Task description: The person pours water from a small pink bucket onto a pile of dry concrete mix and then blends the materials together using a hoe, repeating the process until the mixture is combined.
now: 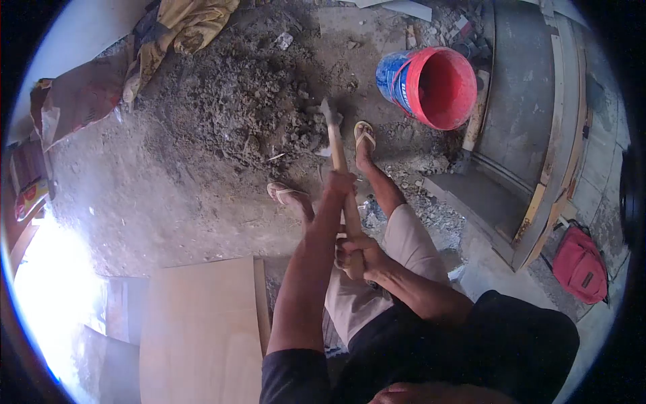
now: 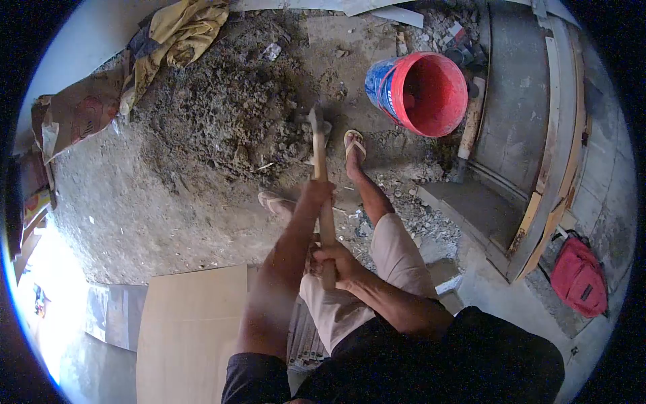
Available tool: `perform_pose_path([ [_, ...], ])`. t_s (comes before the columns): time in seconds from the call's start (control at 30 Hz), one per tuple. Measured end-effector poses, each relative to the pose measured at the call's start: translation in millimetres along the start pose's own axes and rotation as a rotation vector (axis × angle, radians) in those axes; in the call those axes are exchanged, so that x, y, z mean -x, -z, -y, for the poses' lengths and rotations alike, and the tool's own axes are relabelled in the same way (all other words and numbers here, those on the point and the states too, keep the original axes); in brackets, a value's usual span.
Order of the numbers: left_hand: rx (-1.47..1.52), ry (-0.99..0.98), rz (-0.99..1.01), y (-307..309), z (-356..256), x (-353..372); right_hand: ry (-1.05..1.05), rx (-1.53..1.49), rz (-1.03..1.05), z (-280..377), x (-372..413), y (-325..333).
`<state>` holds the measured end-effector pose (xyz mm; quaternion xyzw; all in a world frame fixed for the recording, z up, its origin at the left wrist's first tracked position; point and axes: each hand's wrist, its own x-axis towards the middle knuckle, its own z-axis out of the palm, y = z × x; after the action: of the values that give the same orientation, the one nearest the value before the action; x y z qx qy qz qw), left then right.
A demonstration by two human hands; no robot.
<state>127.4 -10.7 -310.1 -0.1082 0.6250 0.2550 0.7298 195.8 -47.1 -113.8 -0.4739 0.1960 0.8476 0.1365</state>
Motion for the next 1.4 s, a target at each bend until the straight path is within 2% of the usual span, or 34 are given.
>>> perform_pose_path([
  [0.07,0.049,0.019,-0.026,-21.1,16.6,-11.3,-0.023,-0.039,-0.013,15.7,22.6,5.4],
  [0.13,0.108,-0.031,0.026,-30.7,16.2,10.1,-0.07,0.05,-0.03,28.4,40.3,18.9],
  [0.17,0.134,-0.048,0.046,-31.4,15.3,26.5,-0.083,0.061,-0.009,33.1,54.0,5.7],
  [0.3,0.176,0.069,-0.006,-38.1,-33.2,101.9,-0.163,0.17,-0.021,51.9,95.0,-28.7],
  [0.37,0.257,0.051,-0.052,-38.9,-50.1,136.8,-0.225,0.225,-0.005,59.6,106.8,-33.8],
  [0.47,0.422,-0.033,-0.078,-29.1,-47.4,158.8,-0.301,0.54,0.017,62.7,114.3,-24.1],
  [0.57,0.562,-0.162,-0.037,-16.4,-26.5,172.4,-0.313,0.838,0.173,84.7,118.8,-21.5],
  [0.73,0.676,-0.336,-0.074,-24.6,-3.7,156.0,-0.295,1.409,0.346,122.4,80.5,53.3],
  [0.8,0.6,-0.348,-0.157,-22.4,9.6,116.8,-0.447,1.443,0.297,142.0,49.7,85.8],
  [0.83,0.544,-0.33,-0.181,-17.0,21.0,90.5,-0.389,1.505,0.266,152.6,28.0,106.0],
  [0.9,0.484,-0.316,-0.201,3.7,58.9,17.4,-0.003,1.76,0.128,147.2,-21.7,179.1],
  [0.93,0.483,-0.326,-0.196,14.7,69.1,-21.7,0.349,1.93,0.015,140.7,-44.0,212.2],
  [1.0,0.494,-0.345,-0.27,27.1,51.1,-59.0,0.179,2.084,-0.168,137.4,-66.1,194.4],
  [1.03,0.527,-0.21,-0.429,37.1,38.6,-76.0,0.095,2.16,-0.264,136.8,-76.9,181.2],
  [1.07,0.554,-0.067,-0.579,47.1,29.1,-86.4,0.161,2.169,-0.279,132.9,-78.1,175.7],
  [1.13,0.643,0.005,-0.512,68.7,19.9,-86.7,0.285,2.186,-0.318,126.8,-68.6,173.4],
  [1.17,0.69,0.031,-0.482,73.5,18.1,-86.8,0.283,2.16,-0.316,127.1,-70.3,176.9],
  [1.27,0.727,-0.107,-0.383,74.0,27.3,-78.6,0.346,2.134,-0.262,115.4,-74.1,205.4],
  [1.4,0.734,-0.374,-0.338,68.7,74.4,-68.2,0.28,2.019,-0.303,110.2,-64.1,229.9],
])
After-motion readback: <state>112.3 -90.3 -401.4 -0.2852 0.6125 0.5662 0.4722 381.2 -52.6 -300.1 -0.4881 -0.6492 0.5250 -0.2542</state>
